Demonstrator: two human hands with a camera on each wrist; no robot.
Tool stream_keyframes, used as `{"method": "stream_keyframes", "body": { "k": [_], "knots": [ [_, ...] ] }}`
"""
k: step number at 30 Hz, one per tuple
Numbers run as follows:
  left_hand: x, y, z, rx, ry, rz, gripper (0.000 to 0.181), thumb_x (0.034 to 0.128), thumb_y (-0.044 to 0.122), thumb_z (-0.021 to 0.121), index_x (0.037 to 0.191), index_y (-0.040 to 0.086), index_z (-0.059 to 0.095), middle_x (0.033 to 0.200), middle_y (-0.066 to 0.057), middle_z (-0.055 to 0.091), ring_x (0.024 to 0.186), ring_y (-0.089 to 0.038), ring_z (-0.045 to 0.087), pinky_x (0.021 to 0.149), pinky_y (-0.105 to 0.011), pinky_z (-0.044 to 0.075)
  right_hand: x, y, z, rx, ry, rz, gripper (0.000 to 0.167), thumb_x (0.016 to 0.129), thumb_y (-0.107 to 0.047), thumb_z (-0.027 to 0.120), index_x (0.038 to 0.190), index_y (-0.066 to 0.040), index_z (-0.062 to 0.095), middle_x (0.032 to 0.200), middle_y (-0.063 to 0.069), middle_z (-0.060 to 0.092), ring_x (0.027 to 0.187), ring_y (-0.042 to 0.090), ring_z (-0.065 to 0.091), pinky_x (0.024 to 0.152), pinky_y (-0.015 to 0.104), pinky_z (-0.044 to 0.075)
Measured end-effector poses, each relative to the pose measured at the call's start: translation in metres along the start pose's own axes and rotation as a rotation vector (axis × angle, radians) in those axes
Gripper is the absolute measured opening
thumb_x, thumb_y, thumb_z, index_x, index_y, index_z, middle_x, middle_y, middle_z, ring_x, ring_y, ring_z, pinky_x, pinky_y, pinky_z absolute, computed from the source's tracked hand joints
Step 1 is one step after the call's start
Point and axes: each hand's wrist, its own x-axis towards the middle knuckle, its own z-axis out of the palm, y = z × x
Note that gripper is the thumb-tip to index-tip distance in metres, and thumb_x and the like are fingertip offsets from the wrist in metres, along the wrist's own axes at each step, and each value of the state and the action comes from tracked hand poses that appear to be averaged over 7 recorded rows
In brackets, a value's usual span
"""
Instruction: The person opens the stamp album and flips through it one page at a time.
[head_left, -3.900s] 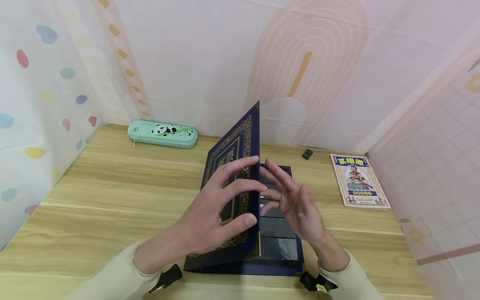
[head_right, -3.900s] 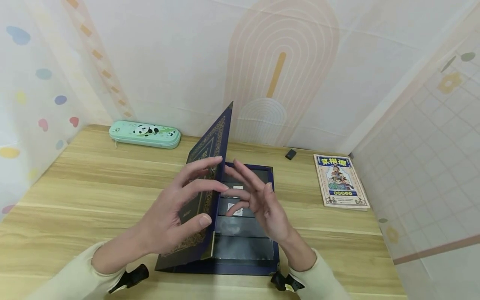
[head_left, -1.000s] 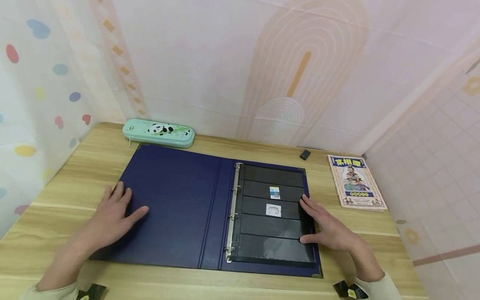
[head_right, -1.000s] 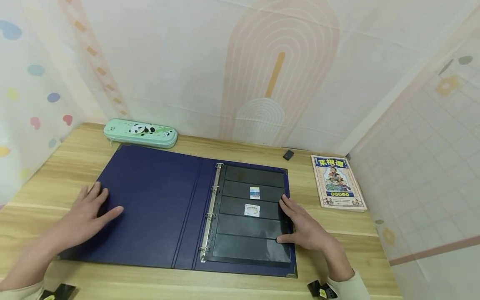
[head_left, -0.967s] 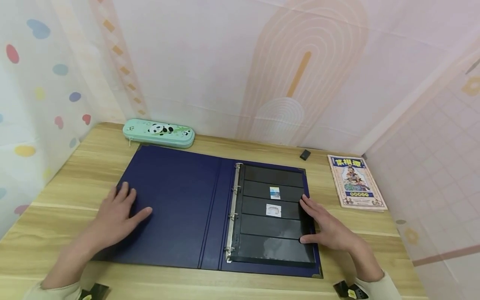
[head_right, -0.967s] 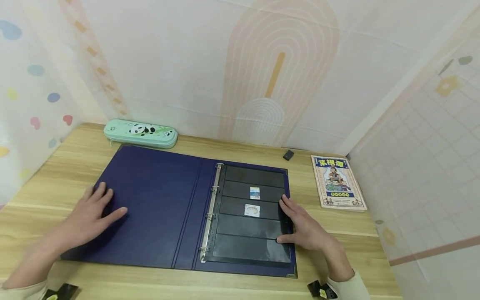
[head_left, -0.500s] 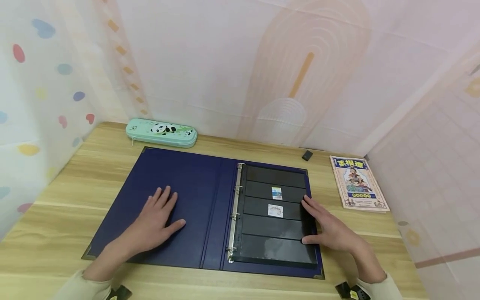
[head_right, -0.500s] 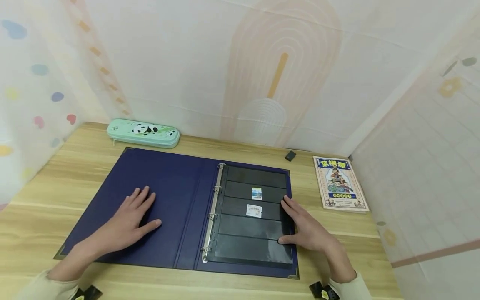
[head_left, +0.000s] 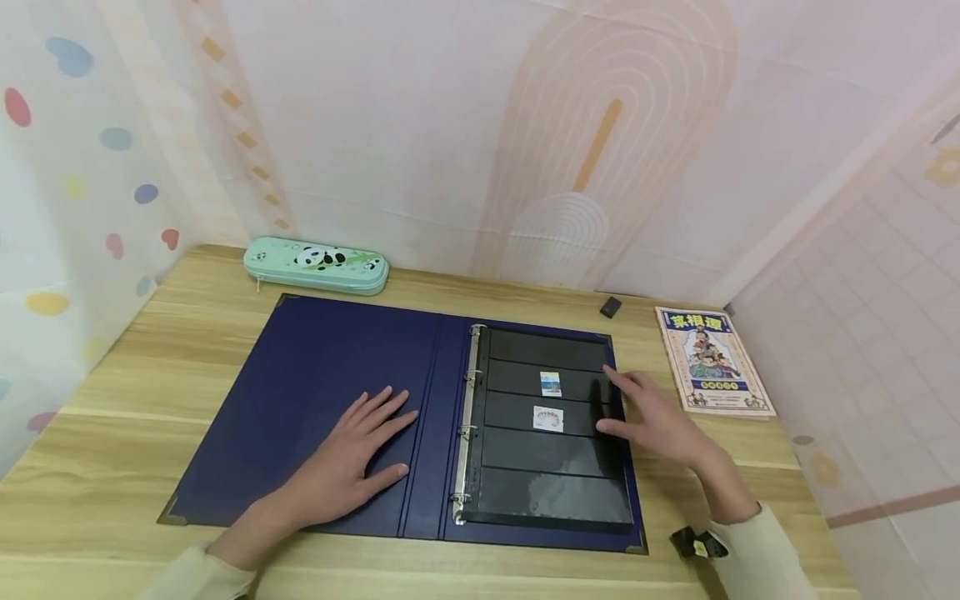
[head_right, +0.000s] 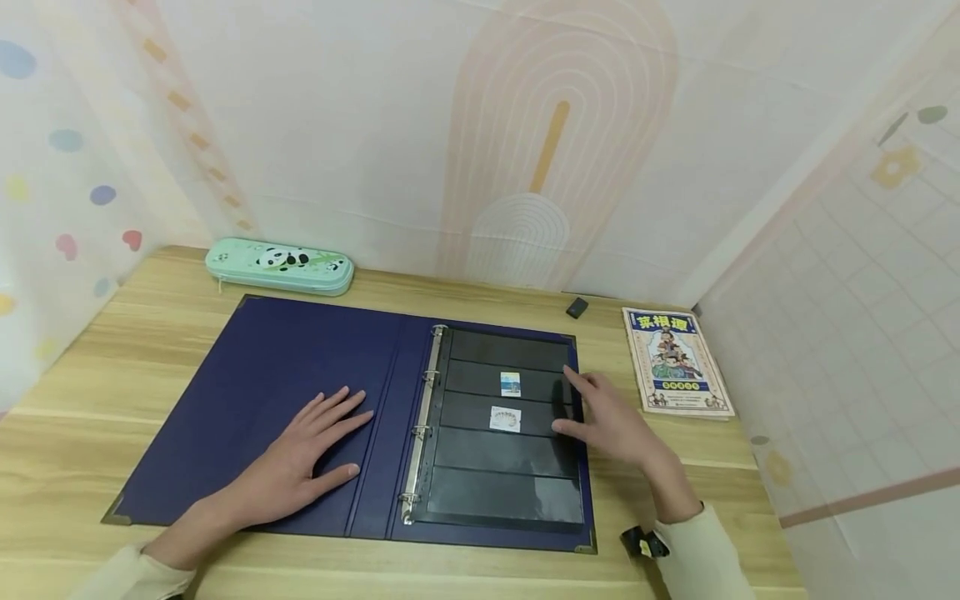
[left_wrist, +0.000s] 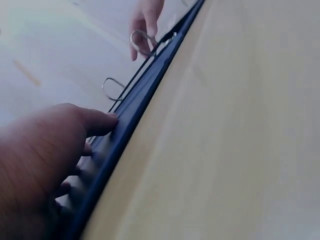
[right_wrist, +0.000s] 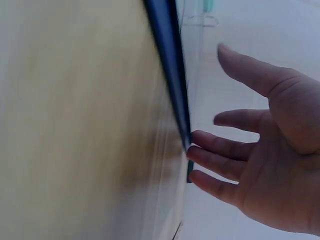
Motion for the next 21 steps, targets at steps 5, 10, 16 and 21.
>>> {"method": "stream_keyframes", "body": {
  "k": [5, 10, 16, 21],
  "knots": [
    [-0.001, 0.004, 0.004, 0.091, 0.044, 0.007, 0.065, 0.1059, 0.036, 0.077, 0.163, 0.011, 0.057, 0.175, -0.016, 0.042, 0.164, -0.044, 0.032, 0.139, -0.037, 0.002, 0.022, 0.019, -0.001, 0.078, 0.060, -0.021, 0.096, 0.103, -0.037, 0.082, 0.175, -0.002, 0.029, 0.142, 0.034, 0.054, 0.125, 0.047, 0.060, 0.100, 0.059, 0.054],
    [-0.003, 0.003, 0.005, 0.103, 0.041, -0.012, 0.065, 0.1066, 0.038, 0.075, 0.163, 0.012, 0.056, 0.176, -0.014, 0.041, 0.165, -0.041, 0.031, 0.139, -0.037, 0.002, 0.044, 0.035, 0.001, 0.117, 0.079, -0.034, 0.102, 0.101, -0.044, 0.083, 0.176, -0.004, 0.027, 0.127, 0.029, 0.055, 0.109, 0.038, 0.058, 0.091, 0.048, 0.053],
    [-0.003, 0.002, 0.005, 0.100, 0.031, -0.015, 0.064, 0.1075, 0.039, 0.074, 0.163, 0.012, 0.056, 0.177, -0.014, 0.040, 0.165, -0.041, 0.031, 0.139, -0.037, 0.001, 0.057, 0.033, -0.007, 0.190, -0.008, 0.042, 0.092, 0.101, -0.027, 0.084, 0.170, 0.007, 0.033, 0.116, 0.019, 0.053, 0.099, 0.029, 0.050, 0.083, 0.041, 0.044],
    [-0.003, 0.001, 0.005, 0.108, 0.041, -0.003, 0.064, 0.1072, 0.038, 0.074, 0.163, 0.012, 0.057, 0.176, -0.014, 0.042, 0.164, -0.042, 0.032, 0.139, -0.037, 0.002, 0.060, 0.033, -0.005, 0.166, -0.028, 0.054, 0.094, 0.097, -0.023, 0.089, 0.168, 0.010, 0.037, 0.104, 0.013, 0.049, 0.091, 0.024, 0.046, 0.077, 0.036, 0.038]
  ]
}}
